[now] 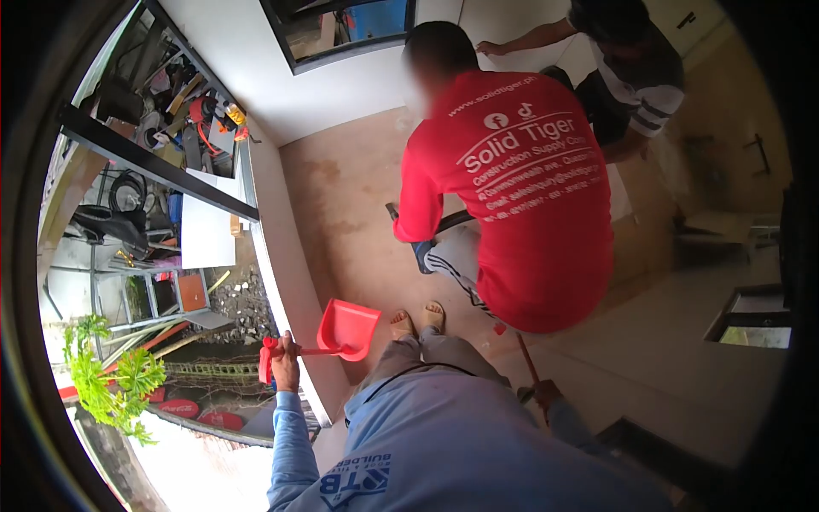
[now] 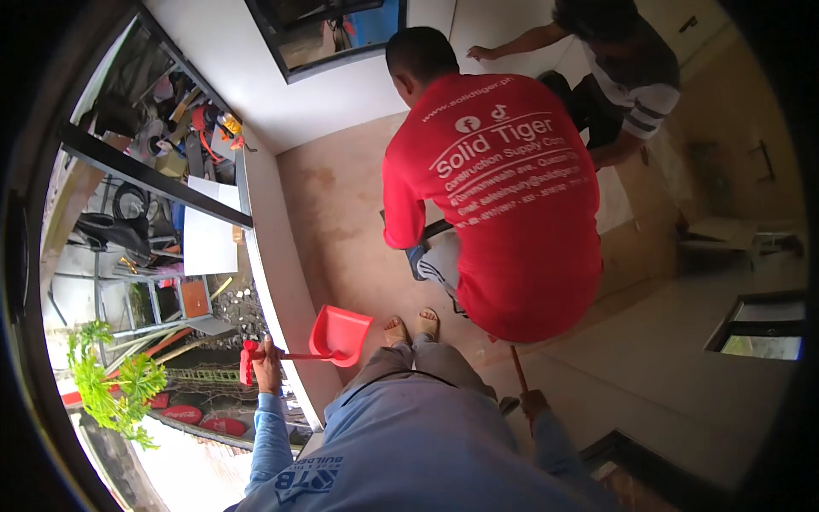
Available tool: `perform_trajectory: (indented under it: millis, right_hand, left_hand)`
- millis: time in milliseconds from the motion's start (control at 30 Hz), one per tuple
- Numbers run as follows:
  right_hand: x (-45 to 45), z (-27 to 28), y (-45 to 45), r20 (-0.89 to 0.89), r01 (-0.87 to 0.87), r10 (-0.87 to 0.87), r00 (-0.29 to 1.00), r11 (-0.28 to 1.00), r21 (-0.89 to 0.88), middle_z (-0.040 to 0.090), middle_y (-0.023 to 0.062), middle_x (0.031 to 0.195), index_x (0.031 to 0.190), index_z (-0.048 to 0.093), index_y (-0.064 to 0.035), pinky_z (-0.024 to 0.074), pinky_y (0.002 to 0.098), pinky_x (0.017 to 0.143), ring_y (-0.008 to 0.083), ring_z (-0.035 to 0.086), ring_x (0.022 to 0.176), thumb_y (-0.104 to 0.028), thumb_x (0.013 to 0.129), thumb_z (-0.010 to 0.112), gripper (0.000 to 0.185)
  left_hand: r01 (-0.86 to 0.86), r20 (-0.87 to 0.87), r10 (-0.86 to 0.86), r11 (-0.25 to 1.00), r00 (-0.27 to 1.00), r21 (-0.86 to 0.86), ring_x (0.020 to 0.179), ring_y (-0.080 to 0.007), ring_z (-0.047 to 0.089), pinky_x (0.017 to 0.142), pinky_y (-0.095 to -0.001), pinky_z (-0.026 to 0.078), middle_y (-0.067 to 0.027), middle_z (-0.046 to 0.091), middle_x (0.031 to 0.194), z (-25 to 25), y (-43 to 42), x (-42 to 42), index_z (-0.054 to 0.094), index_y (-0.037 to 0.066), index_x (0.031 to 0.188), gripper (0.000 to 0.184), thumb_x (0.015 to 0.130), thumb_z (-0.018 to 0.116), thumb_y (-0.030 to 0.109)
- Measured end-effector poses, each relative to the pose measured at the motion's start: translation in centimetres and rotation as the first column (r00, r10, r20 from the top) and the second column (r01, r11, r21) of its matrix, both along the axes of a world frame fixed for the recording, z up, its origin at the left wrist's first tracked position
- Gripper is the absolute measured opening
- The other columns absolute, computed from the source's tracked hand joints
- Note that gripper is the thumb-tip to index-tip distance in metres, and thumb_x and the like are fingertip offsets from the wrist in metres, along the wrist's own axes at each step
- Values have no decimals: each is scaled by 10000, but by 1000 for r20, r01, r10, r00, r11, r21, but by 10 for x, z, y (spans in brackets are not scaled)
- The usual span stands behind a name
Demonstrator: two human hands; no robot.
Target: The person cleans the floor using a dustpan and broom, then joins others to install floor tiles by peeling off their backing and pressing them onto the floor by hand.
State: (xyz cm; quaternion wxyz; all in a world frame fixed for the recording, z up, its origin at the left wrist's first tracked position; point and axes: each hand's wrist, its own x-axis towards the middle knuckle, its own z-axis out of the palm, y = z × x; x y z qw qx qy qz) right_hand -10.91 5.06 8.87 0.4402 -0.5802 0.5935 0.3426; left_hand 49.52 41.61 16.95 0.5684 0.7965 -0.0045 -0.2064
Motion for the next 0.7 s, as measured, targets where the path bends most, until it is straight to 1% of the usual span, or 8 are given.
perform_trajectory:
  millis: [100,200,300,333,367,400,500,700]
  right_hand:
    - [9,2,24,-85,384,-387,918,922,-49,636,99,685,972,644,-9,562,360,499,211,671,599,-100,894,612,124]
    - [-48,-66,50,40,-301,309,950,943,-141,650,117,708,977,652,-12,566,405,521,248,665,597,-120,879,635,147]
    - [-111,-129,72,320,-467,651,688,736,-490,650,156,707,953,656,22,565,452,542,312,660,603,-152,873,651,192]
    - [-87,-103,77,405,-178,249,880,963,-204,648,162,724,942,649,39,538,440,531,312,640,599,-159,860,668,215]
    - [-62,-75,82,398,407,-407,822,909,88,645,168,741,931,641,56,511,427,519,312,620,596,-166,847,685,242]
    - [-41,-52,87,296,791,-787,541,596,140,643,174,757,919,634,73,484,415,508,312,600,593,-173,834,702,269]
    - [-17,-20,95,327,839,-851,412,494,228,675,236,759,963,651,112,522,409,495,325,645,575,-176,873,664,302]
    - [-31,-29,70,287,658,-670,685,738,153,671,209,742,1035,661,108,512,370,509,271,638,564,-183,878,656,331]
  left_hand:
    - [99,-72,-100,995,992,-19,626,-85,426,600,-268,377,9,450,663,6,-13,4,492,63,765,424,1013,527,405]
    - [149,-67,-148,989,987,0,604,-87,445,583,-266,394,2,482,672,10,-29,4,552,43,808,399,992,566,397]
    - [205,-149,-191,975,970,81,613,-96,481,588,-271,400,-21,520,689,3,-34,8,607,22,817,430,967,594,425]
    - [239,-142,-224,966,964,95,621,-97,481,591,-273,399,-20,517,686,-2,-32,12,609,25,815,431,967,591,429]
    - [272,-134,-258,956,957,108,628,-97,482,594,-275,399,-19,513,683,-6,-31,15,611,29,814,433,967,588,433]
    - [305,-125,-290,944,949,122,636,-98,483,598,-277,398,-17,510,680,-10,-32,18,612,32,812,434,967,585,436]
    - [328,-142,-314,941,939,86,634,-97,458,595,-272,381,-2,474,664,-13,-32,15,614,45,807,444,960,583,461]
    - [331,-121,-318,937,940,115,632,-91,412,588,-255,361,9,458,700,-31,-37,3,638,38,867,448,961,574,471]
